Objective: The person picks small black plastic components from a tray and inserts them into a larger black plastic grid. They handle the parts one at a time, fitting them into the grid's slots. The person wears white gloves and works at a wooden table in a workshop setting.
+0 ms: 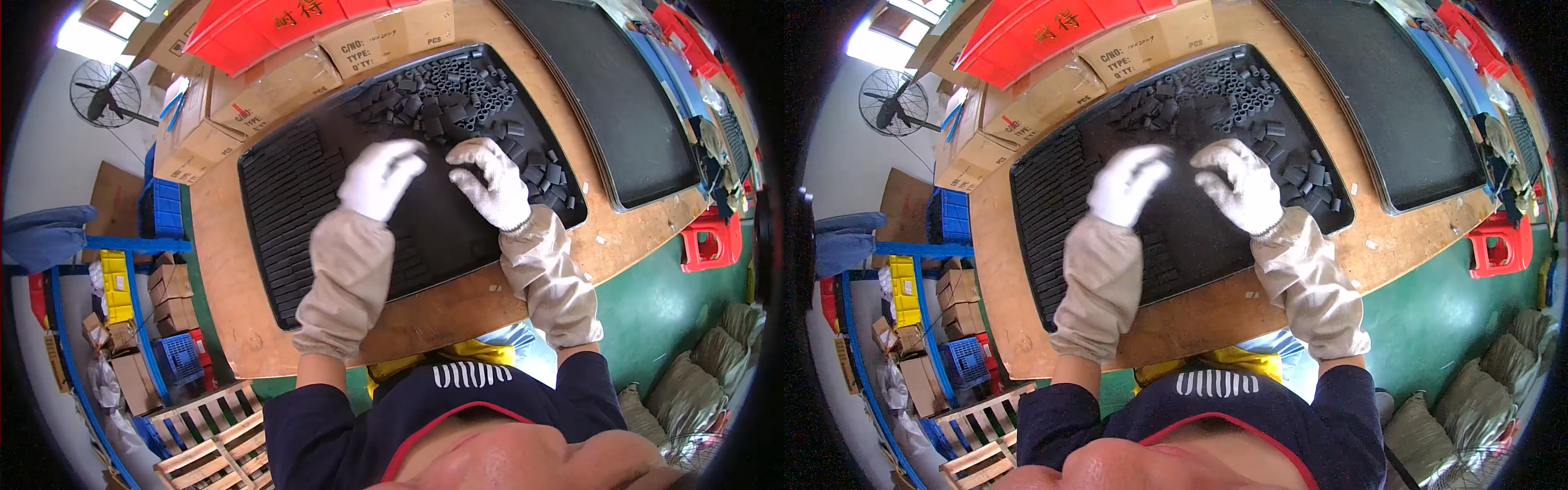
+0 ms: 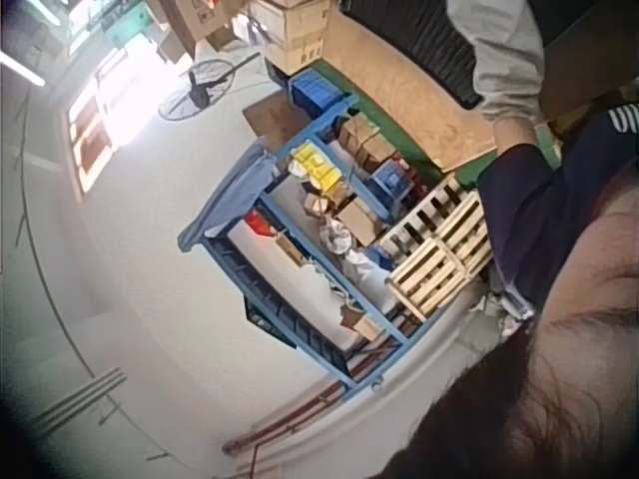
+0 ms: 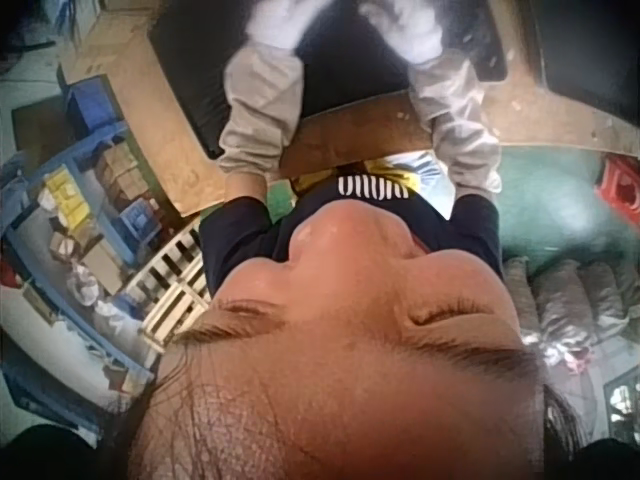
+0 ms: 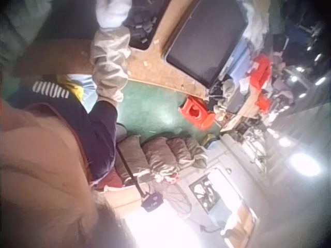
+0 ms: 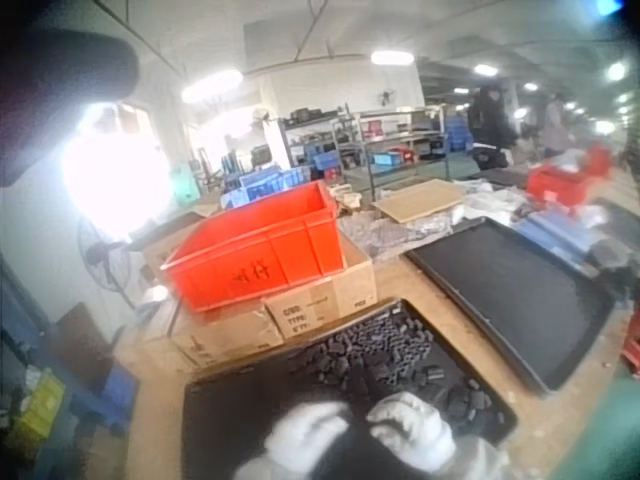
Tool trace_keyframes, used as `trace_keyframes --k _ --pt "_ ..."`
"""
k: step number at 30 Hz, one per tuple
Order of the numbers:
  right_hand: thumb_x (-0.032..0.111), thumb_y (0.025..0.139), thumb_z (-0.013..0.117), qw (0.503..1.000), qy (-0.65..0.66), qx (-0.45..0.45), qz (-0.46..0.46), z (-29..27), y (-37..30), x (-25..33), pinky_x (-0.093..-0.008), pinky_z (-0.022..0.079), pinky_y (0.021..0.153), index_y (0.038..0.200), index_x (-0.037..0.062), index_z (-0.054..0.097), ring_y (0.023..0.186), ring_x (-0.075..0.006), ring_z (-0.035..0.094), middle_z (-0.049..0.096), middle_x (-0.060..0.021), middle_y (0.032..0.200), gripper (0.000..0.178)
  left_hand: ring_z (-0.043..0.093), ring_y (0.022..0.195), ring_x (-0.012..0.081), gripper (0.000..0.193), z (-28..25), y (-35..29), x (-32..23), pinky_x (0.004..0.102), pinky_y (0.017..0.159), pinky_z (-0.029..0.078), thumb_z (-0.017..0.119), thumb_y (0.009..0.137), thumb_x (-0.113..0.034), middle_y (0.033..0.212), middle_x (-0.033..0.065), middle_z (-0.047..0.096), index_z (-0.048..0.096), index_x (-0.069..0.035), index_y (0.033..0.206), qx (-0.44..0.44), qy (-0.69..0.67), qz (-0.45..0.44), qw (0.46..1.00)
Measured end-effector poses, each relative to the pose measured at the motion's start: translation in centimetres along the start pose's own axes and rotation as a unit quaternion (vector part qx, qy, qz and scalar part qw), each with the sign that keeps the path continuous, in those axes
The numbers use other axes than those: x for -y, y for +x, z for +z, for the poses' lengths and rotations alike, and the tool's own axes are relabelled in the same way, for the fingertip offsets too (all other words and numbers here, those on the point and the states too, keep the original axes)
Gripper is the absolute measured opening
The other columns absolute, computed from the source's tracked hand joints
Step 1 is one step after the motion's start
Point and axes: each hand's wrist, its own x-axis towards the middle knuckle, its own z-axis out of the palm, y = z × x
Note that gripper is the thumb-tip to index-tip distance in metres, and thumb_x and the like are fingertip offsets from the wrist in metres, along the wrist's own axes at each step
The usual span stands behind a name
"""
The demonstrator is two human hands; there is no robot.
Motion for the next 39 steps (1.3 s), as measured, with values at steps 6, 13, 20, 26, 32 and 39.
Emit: trace_keyframes --k 6,13,20,26,32,39 --pt "0.007 0.084 0.071 0.999 -0.012 -0.026 0.023 0.4 -0.3 -0.6 -0.0381 0.055 0.082 0.106 0.0065 0.066 0.095 -0.0329 0.068 0.069 -0.0127 0.104 0.022 0.065 0.097 0.0314 0.025 -9.8 4.6 6.1 0.0384 0.088 0.052 0.074 0.085 -0.031 0.104 0.0121 0.065 0.075 -0.021 0.108 -0.077 0.371 -0.049 0.924" --pt "0.006 0.084 0.069 0.999 -0.023 -0.031 0.018 0.4 -0.4 -0.8 -0.041 0.054 0.082 0.104 0.0072 0.066 0.093 -0.0356 0.067 0.069 -0.0128 0.102 0.02 0.064 0.109 0.0321 0.028 -10.8 5.4 10.5 0.0387 0.092 0.052 0.071 0.086 -0.025 0.12 0.0119 0.064 0.072 -0.022 0.114 0.012 0.461 -0.077 0.884" --pt "0.004 0.085 0.067 0.999 -0.032 -0.023 0.01 0.3 -0.4 -0.6 -0.0387 0.054 0.082 0.102 0.0038 0.066 0.093 -0.0338 0.067 0.069 -0.0142 0.101 0.017 0.063 0.109 0.034 0.042 -11.2 5.7 8.3 0.0419 0.092 0.053 0.055 0.09 -0.009 0.122 0.0064 0.065 0.064 -0.032 0.125 0.152 0.507 -0.014 0.848" --pt "0.009 0.086 0.069 0.998 -0.035 -0.046 -0.033 0.5 -0.3 -1.1 -0.0401 0.055 0.077 0.103 0.0076 0.066 0.088 -0.0333 0.068 0.069 -0.0127 0.096 0.017 0.063 0.081 0.0188 0.044 -8.2 4.5 4.2 0.0309 0.07 0.052 0.053 0.098 -0.011 0.104 0.0059 0.068 0.056 -0.024 0.139 0.012 0.251 -0.002 0.968" --pt "0.014 0.085 0.071 0.988 -0.054 -0.094 -0.111 0.6 0.4 1.0 -0.0411 0.054 0.077 0.112 0.0088 0.067 0.092 -0.0339 0.066 0.065 -0.0137 0.104 0.027 0.038 0.051 0.0019 0.065 0.6 0.0 -1.8 0.0191 0.045 0.031 0.052 0.102 -0.042 0.082 -0.0011 0.06 0.03 -0.012 0.155 0.183 -0.231 -0.089 0.951" --pt "0.017 0.07 0.079 0.992 -0.018 -0.046 -0.113 0.9 -0.4 -0.1 -0.044 0.053 0.084 0.103 0.0125 0.068 0.104 -0.0319 0.063 0.062 -0.01 0.114 0.035 0.029 0.051 -0.0022 0.075 3.9 0.2 -1.6 0.0153 0.043 0.02 0.056 0.094 -0.061 0.083 -0.0062 0.056 0.04 -0.008 0.145 0.248 -0.397 -0.147 0.871"
